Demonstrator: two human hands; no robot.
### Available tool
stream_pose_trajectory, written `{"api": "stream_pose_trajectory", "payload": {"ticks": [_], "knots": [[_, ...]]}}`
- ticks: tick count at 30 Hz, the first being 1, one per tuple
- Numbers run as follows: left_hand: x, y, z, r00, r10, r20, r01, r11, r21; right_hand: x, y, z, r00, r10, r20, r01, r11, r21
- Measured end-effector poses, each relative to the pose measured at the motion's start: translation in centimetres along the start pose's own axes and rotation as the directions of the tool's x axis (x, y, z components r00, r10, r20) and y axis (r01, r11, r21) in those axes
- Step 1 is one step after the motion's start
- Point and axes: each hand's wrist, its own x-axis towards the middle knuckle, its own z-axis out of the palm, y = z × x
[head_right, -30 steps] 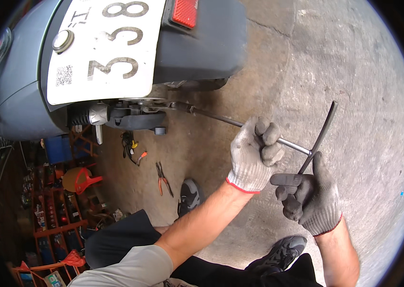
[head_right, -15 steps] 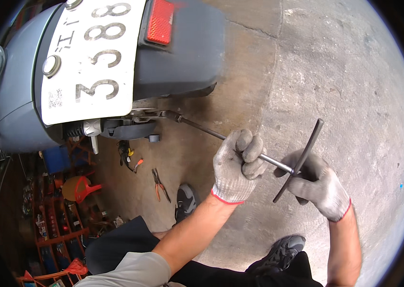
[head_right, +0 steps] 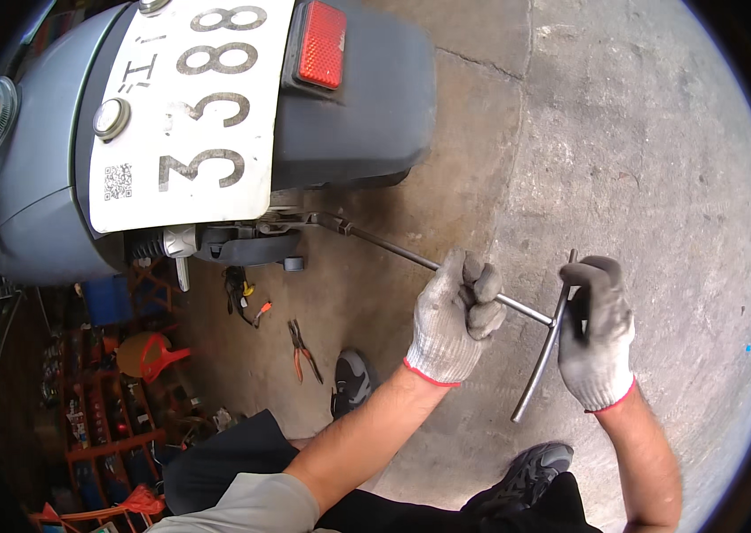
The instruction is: Using tools to repair and service various components of a motorcycle, including the rear assembly and front controls.
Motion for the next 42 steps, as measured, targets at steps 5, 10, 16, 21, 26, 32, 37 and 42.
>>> {"api": "stream_pose_trajectory", "payload": {"ticks": [5, 10, 16, 21, 26, 32, 37, 42], "knots": [[-0.3, 0.7, 0.0, 0.996, 0.005, 0.086, 0.001, 0.998, -0.068, 0.5, 1.5, -0.2, 0.612, 0.056, 0.789, -0.769, -0.193, 0.610], [0.6, 0.3, 0.5, 1.000, 0.008, 0.000, -0.008, 0.994, -0.106, 4.0, -0.3, -2.1, 0.774, -0.346, 0.530, 0.334, 0.935, 0.123], [0.8, 0.9, 0.4, 0.998, 0.037, 0.057, -0.029, 0.990, -0.140, 0.4, -0.9, -1.7, 0.945, -0.324, 0.052, 0.325, 0.946, -0.012], [-0.2, 1.1, 0.0, 0.994, 0.019, 0.110, -0.006, 0.993, -0.115, 1.3, 0.4, -0.9, 0.665, 0.259, 0.701, -0.702, -0.105, 0.704], [0.1, 0.3, 1.3, 1.000, -0.008, -0.004, 0.007, 0.993, -0.117, 2.2, -2.0, -1.7, 0.933, -0.195, 0.304, 0.277, 0.926, -0.256], [0.7, 0.0, 1.2, 0.995, -0.006, 0.102, 0.022, 0.987, -0.160, -1.6, 0.0, -0.8, 0.977, 0.187, -0.103, -0.139, 0.924, 0.356], [-0.1, -0.3, 0.3, 0.999, 0.005, 0.049, 0.001, 0.991, -0.131, 2.3, -1.8, -2.7, 0.647, 0.291, 0.705, -0.751, 0.404, 0.522], [-0.1, -0.7, 0.3, 0.998, -0.011, 0.057, 0.012, 1.000, -0.017, 0.5, -2.5, -0.7, 0.949, -0.292, 0.121, 0.274, 0.950, 0.148]]}}
